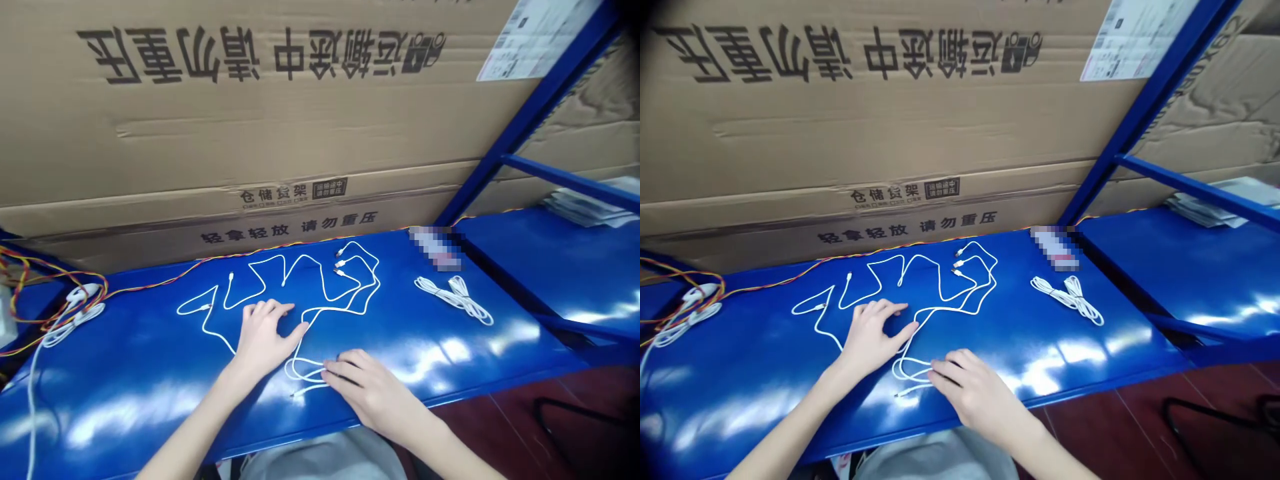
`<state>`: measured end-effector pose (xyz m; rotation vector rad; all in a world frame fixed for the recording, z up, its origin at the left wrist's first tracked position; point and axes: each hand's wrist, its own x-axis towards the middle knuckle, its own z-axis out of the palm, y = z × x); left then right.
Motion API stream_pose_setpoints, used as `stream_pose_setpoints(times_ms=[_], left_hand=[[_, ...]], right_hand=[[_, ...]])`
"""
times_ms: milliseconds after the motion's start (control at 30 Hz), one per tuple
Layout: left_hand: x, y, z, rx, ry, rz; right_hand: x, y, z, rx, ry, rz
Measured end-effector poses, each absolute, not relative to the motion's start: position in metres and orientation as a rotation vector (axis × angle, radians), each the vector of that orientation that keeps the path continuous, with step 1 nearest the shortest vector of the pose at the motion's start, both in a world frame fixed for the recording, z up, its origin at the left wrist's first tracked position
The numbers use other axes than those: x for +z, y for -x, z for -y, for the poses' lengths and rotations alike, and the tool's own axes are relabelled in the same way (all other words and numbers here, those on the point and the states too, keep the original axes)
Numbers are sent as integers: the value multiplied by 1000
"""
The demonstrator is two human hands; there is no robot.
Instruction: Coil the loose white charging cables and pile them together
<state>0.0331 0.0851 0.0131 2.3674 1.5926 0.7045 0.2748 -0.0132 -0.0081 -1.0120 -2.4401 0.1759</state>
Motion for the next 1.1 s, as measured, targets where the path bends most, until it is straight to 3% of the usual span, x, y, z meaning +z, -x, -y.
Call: stream_pose_setpoints(times_ms=[267,567,867,1100], left_hand=[[22,-36,-125,551,-2266,-1482],[34,18,-81,580,-1858,-1292],[9,63,-1,551,-2269,-1475],[7,61,-1,461,-2359,-1411]], right_hand=[[-7,-277,9,390,1023,2394],[-15,-276,9,398,1067,2348],[-10,-268,4,379,1032,2374],[-10,-253,-11,476,824,2506]])
